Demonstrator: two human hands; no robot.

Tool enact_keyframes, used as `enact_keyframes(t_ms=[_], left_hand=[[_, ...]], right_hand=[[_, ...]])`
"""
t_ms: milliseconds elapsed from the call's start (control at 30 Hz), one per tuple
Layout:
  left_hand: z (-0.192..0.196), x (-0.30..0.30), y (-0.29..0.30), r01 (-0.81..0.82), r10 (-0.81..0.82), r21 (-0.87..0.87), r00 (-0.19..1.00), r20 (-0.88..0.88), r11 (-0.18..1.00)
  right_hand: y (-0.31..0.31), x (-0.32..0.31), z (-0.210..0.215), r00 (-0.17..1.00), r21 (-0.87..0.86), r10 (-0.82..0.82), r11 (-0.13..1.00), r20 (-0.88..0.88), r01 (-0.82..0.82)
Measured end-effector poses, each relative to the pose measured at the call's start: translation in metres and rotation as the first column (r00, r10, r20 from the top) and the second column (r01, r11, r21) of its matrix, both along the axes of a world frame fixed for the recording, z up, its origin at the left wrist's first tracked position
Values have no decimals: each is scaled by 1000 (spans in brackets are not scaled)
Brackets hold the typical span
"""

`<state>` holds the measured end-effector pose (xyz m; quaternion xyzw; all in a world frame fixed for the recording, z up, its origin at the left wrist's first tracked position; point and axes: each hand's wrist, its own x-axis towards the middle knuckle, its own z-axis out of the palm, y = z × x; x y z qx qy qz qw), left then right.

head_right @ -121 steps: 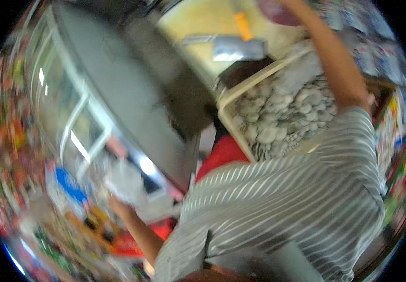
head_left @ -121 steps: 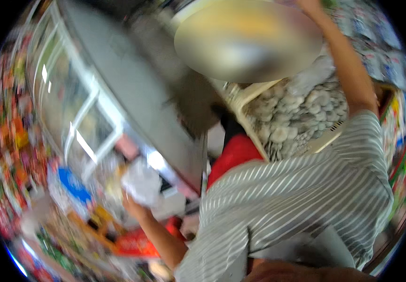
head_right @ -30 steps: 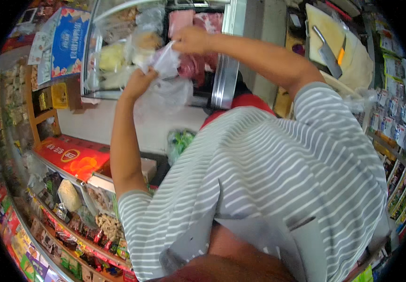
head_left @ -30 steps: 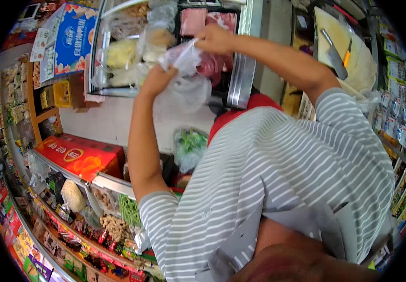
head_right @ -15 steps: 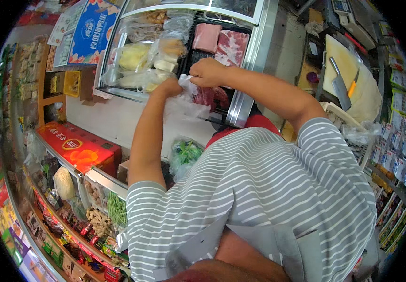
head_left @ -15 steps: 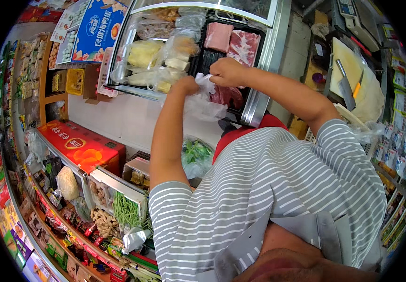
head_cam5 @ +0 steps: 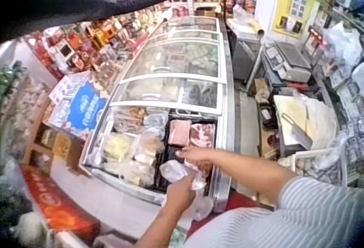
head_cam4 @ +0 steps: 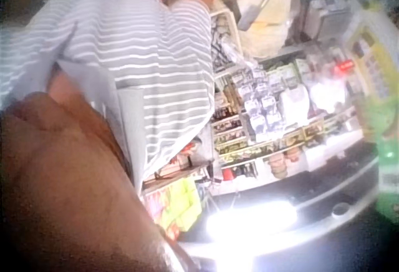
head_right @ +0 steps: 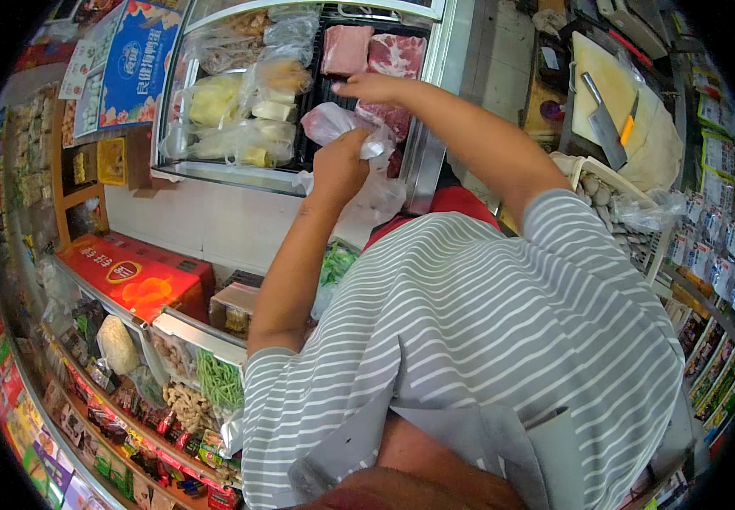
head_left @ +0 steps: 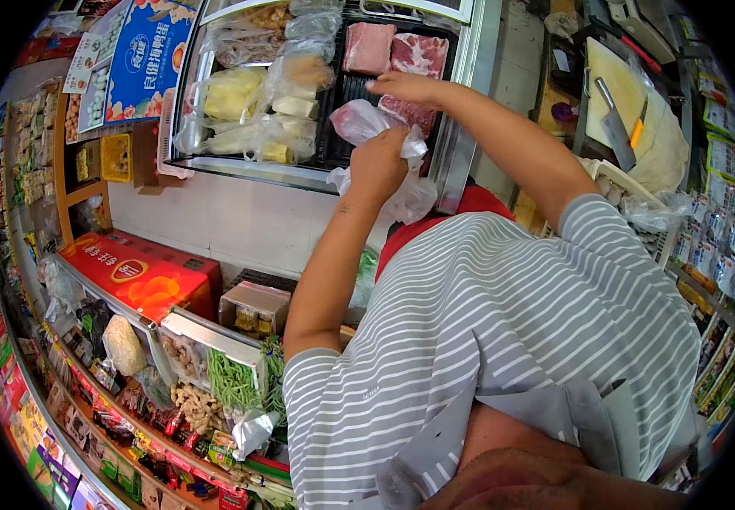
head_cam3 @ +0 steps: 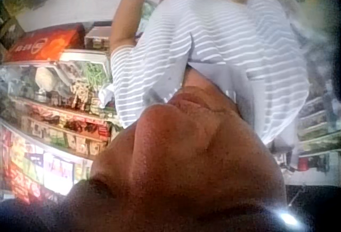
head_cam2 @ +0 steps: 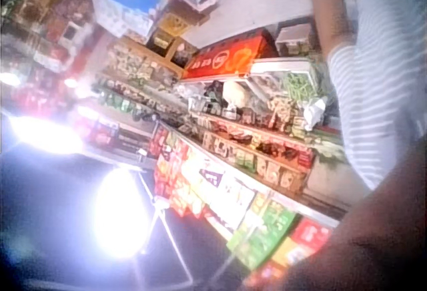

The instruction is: The person folds yellow flat sheets and places them into a plastic bag, then moves to a refrigerated display to handle packaged meat and other items. The person arranges the folded sheets and transfers them into a bag before handling additional packaged goods.

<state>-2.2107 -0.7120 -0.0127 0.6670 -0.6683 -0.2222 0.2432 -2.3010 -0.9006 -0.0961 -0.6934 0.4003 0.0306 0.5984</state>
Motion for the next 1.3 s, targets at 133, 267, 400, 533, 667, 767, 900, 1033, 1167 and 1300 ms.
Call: enact_keyframes(t_ms=[133,267,400,533,667,767,900,1033,1167,1300], left_hand=[[-7,2,0,-24,20,65,998,59,998],[-9,-4,0,-18,13,73,998,65,997],[-13,-8,9,-113,110,95,993,30,989],[-37,-15,25,-89,51,331,991,120,939],[-63,-11,3,-26,-59,409,979,195,912],[-45,9,-6,-22,-62,388,977,203,921],[-33,20,4,43,-152,415,961,232,909],[-40,12,25,77,-123,285,981,147,955],[-31,14,9,78,-110,227,985,130,971],[-28,10,11,32,-85,311,984,158,950]], right_hand=[[15,38,-14,961,308,158,948,-228,-83],[17,50,-74,913,2,393,919,-108,-395],[26,50,-90,994,-148,111,983,-17,-112],[37,46,-27,996,-140,50,989,75,-39],[41,47,-8,997,-311,62,949,47,-45],[47,38,-3,954,-234,-61,963,293,134],[27,51,20,955,-317,-87,931,285,179],[7,36,25,996,-471,38,882,81,5],[20,31,9,994,-616,58,788,97,14],[31,30,-17,574,-291,619,503,-536,-814]])
